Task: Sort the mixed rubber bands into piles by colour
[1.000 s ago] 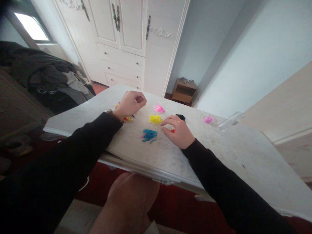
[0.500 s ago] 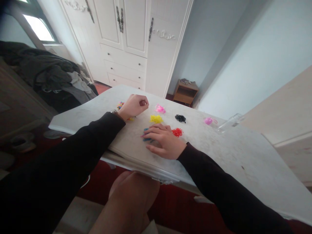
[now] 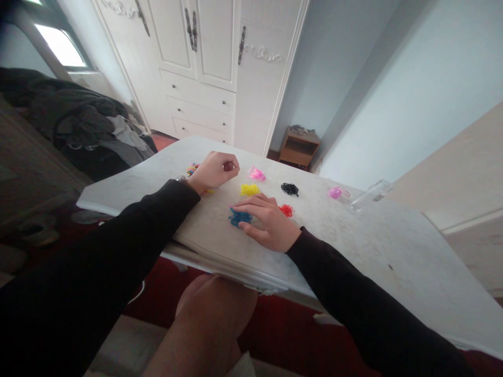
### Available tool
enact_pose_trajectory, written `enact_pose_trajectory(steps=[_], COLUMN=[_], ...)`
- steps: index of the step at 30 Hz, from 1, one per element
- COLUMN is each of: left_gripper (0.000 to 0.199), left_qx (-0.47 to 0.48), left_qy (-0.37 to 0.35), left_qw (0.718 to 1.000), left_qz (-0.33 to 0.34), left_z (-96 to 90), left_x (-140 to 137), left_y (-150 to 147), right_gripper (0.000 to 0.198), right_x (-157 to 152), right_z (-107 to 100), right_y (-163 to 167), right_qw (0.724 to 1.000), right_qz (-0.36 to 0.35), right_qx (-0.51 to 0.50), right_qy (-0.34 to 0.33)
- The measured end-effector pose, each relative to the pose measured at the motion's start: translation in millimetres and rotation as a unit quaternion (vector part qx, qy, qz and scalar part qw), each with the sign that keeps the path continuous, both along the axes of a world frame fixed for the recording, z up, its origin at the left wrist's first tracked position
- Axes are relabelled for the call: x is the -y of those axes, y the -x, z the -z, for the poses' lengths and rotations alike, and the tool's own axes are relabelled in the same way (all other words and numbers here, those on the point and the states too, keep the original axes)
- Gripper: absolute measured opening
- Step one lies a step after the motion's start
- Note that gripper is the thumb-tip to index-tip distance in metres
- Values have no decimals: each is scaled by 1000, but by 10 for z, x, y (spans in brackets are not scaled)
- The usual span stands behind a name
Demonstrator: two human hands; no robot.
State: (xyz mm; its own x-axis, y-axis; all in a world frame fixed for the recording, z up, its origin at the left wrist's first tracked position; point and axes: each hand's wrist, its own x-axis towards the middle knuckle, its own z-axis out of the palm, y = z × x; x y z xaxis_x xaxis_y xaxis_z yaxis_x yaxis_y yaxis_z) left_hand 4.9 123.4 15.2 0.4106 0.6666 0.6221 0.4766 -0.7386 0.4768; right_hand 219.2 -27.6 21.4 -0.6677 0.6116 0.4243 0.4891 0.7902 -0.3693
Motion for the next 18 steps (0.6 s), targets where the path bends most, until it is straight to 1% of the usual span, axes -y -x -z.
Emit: enact_pose_trajectory(steps=[3,5,10,12,14,16,18], left_gripper=[15,14,15,16,17,17,17], left_qx=[-2,-7,-46,-60,-63,-60,-59], left_qy=[-3,-2,-3,1,5,4,1], left_qw=[1000,1000,995,992,990,990,991], left_qz=[3,-8,-89,-112,-123,-126,-124], left_z=[3,5,-13,-23,-25,-21,-16], left_x=[-2,-9,-1,13,26,34,37], left_y=[1,3,16,23,31,38,43], right_gripper=[34,34,36,35,34,31,27], right_x=[-16,-42,-208,-286,-332,-331,-292], right_z=[2,-3,-36,-46,-51,-54,-62], right_y=[-32,-71,-220,-265,-274,-241,-175], right_qw=[999,997,987,984,982,982,982], right_qz=[35,62,151,168,171,155,132], right_qx=[-17,-29,-34,-50,-76,-104,-123], right_qy=[-8,-19,-49,-34,3,41,53])
